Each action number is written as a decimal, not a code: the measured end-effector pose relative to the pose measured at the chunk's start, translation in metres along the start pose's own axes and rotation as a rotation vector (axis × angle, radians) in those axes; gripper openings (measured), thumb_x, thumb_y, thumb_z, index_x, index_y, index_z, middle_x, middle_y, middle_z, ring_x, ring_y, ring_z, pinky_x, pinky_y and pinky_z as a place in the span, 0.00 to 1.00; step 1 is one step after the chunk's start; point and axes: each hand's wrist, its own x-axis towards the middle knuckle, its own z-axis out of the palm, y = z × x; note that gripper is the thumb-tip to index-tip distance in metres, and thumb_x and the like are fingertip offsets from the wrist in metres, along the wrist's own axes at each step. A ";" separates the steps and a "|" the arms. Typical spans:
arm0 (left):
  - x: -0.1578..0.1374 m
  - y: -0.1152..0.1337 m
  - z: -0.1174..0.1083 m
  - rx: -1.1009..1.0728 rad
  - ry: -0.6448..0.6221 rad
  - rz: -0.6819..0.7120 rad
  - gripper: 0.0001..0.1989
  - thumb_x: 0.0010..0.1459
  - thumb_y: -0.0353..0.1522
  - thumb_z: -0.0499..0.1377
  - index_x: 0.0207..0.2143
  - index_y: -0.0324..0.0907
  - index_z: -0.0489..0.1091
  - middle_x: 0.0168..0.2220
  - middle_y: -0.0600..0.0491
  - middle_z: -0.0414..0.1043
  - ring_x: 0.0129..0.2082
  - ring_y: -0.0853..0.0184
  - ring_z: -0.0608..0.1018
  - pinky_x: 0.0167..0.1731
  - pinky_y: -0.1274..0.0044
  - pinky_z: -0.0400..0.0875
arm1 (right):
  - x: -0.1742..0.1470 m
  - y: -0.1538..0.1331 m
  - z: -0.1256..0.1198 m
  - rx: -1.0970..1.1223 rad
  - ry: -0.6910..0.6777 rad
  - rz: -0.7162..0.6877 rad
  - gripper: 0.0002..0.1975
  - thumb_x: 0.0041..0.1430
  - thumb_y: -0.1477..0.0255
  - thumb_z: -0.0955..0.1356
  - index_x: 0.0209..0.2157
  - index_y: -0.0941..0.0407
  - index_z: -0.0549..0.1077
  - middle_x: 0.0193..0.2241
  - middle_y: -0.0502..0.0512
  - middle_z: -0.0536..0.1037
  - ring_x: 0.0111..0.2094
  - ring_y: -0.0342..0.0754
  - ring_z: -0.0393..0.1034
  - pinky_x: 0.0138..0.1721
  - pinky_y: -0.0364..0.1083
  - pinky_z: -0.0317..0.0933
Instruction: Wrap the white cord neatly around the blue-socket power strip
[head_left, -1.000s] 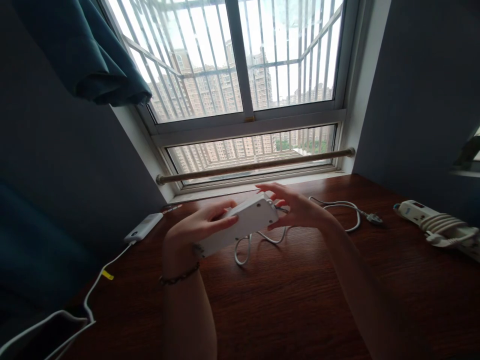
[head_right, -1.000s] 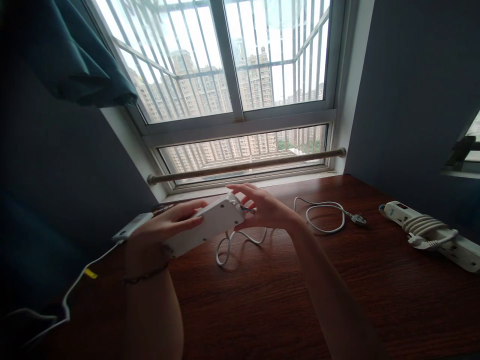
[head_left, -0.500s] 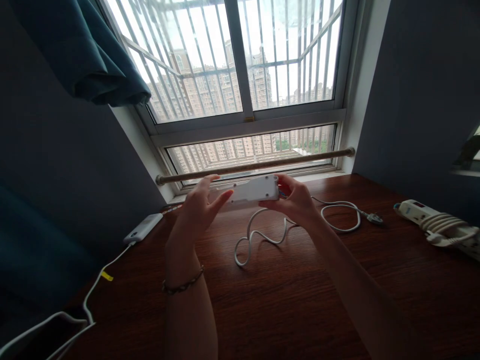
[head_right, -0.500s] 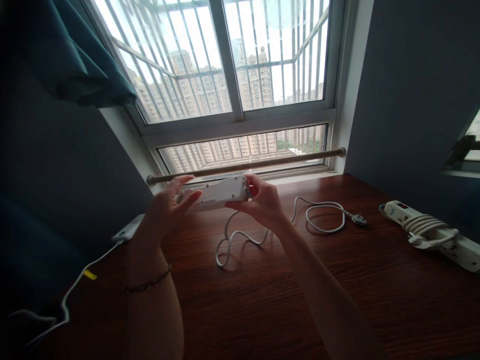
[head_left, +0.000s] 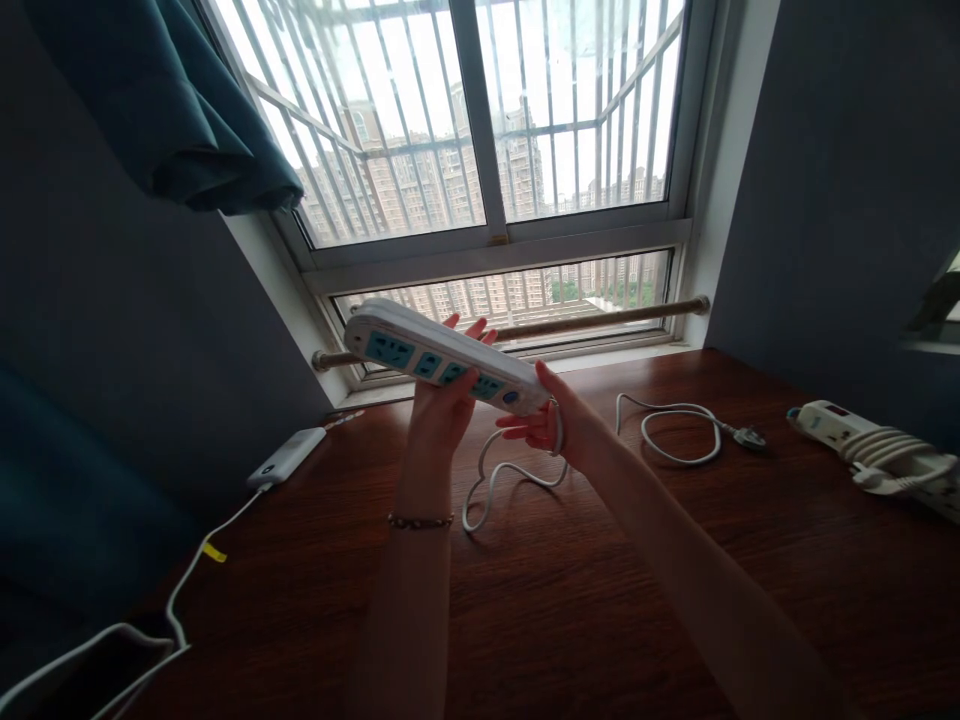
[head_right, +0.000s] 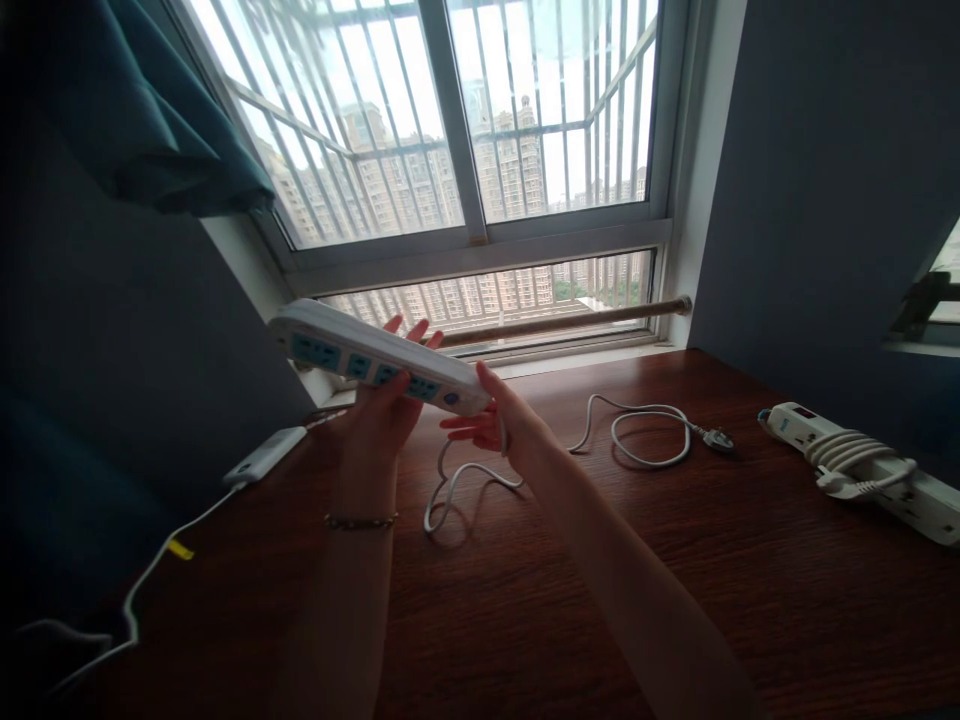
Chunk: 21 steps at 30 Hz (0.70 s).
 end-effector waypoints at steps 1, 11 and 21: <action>-0.001 0.002 0.003 -0.037 0.034 0.028 0.29 0.47 0.30 0.62 0.52 0.48 0.59 0.53 0.48 0.63 0.55 0.57 0.63 0.53 0.63 0.57 | 0.000 0.000 0.000 -0.021 -0.047 0.031 0.38 0.49 0.41 0.56 0.37 0.62 0.71 0.24 0.60 0.76 0.25 0.47 0.71 0.20 0.40 0.58; 0.002 0.036 -0.004 -0.325 0.590 -0.156 0.07 0.50 0.24 0.58 0.34 0.40 0.67 0.36 0.52 0.73 0.48 0.63 0.70 0.50 0.67 0.63 | -0.005 -0.011 -0.028 -0.319 -0.310 -0.461 0.22 0.45 0.60 0.71 0.37 0.62 0.73 0.22 0.54 0.74 0.24 0.42 0.67 0.28 0.42 0.61; -0.005 0.035 0.010 -0.405 0.460 -0.180 0.15 0.45 0.26 0.53 0.39 0.42 0.66 0.40 0.49 0.70 0.49 0.57 0.68 0.49 0.58 0.60 | 0.005 -0.003 -0.023 -0.534 0.068 -0.667 0.34 0.35 0.66 0.75 0.48 0.54 0.66 0.40 0.53 0.69 0.25 0.38 0.63 0.23 0.39 0.59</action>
